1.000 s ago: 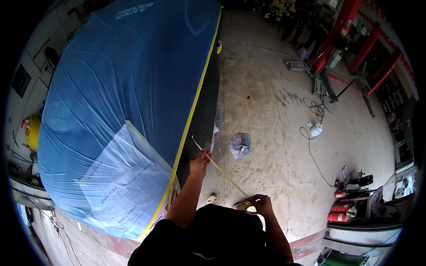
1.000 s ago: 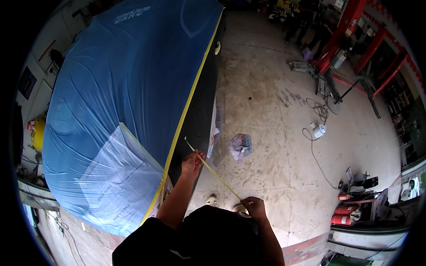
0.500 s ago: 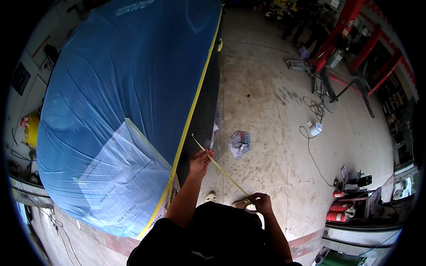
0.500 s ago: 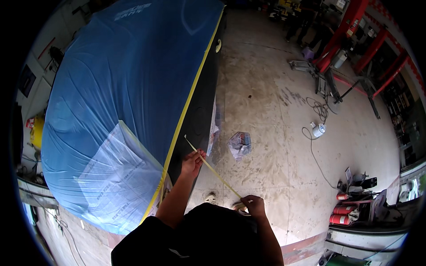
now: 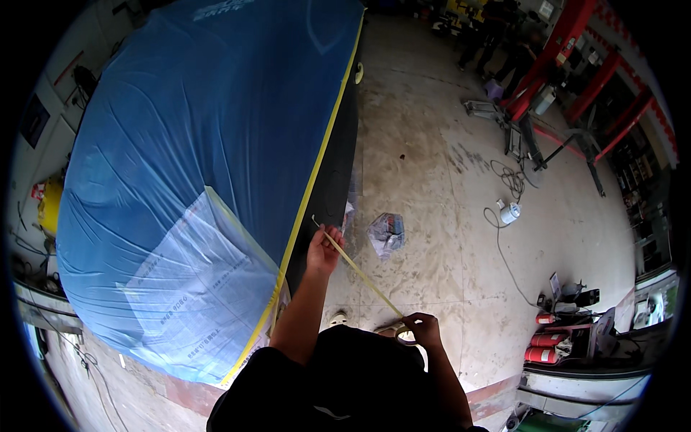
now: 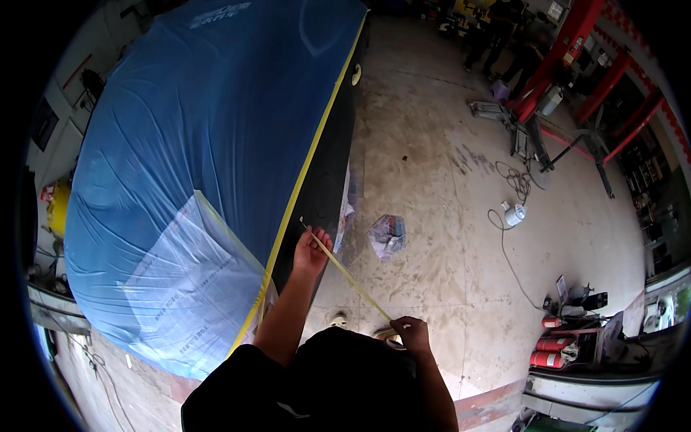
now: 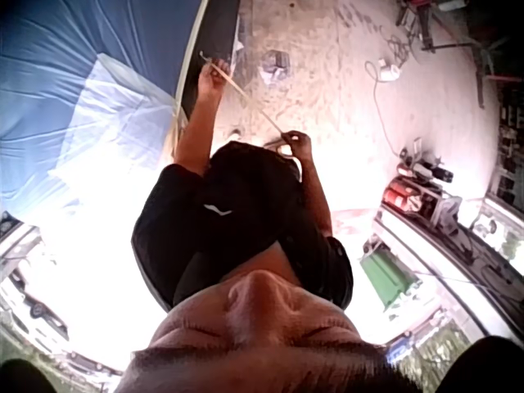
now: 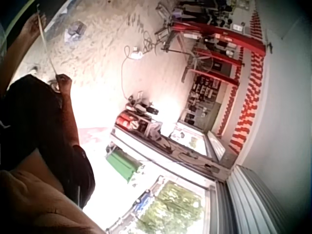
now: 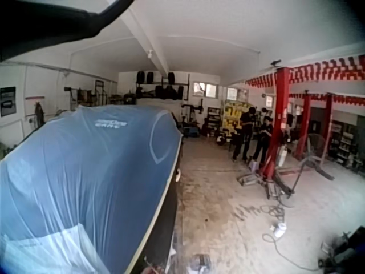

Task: The person applies yellow masking tape along the edges of a blue protective plastic sheet covering the rear of a car. They smooth the tape onto the plastic and the car's bumper, then tear off pieces to continue the process around the rear corners and lower bumper area.

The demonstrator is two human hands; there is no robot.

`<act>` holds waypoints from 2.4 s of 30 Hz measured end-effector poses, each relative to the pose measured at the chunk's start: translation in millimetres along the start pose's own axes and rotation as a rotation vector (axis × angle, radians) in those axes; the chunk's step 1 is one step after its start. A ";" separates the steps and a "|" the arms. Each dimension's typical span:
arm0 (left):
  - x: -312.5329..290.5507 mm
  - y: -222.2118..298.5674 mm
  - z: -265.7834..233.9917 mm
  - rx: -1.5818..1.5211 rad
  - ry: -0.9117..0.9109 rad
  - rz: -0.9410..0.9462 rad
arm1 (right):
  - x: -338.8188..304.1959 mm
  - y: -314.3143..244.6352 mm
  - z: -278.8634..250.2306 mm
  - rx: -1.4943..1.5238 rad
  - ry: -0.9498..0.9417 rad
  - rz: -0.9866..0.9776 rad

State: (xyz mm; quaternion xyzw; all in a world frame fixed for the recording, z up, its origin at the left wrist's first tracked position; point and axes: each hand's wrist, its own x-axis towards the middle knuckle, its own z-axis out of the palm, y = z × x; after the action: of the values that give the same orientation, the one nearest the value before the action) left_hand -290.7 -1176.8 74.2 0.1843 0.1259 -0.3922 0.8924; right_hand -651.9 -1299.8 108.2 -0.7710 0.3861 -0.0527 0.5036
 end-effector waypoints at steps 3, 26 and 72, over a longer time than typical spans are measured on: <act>8.8 -1.3 -3.3 0.021 0.052 0.030 | -0.7 5.6 2.9 0.011 0.005 0.012; -24.3 -25.2 2.4 0.386 0.178 0.202 | -1.4 2.5 -1.6 -0.015 0.012 -0.022; -8.9 -25.5 2.9 0.057 0.147 0.257 | -1.4 2.7 -0.4 0.006 0.003 -0.012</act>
State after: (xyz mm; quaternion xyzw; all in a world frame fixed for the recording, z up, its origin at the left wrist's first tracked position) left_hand -315.4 -1188.1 74.2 0.2523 0.1552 -0.2635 0.9180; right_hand -654.5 -1299.7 106.7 -0.7716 0.3821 -0.0582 0.5052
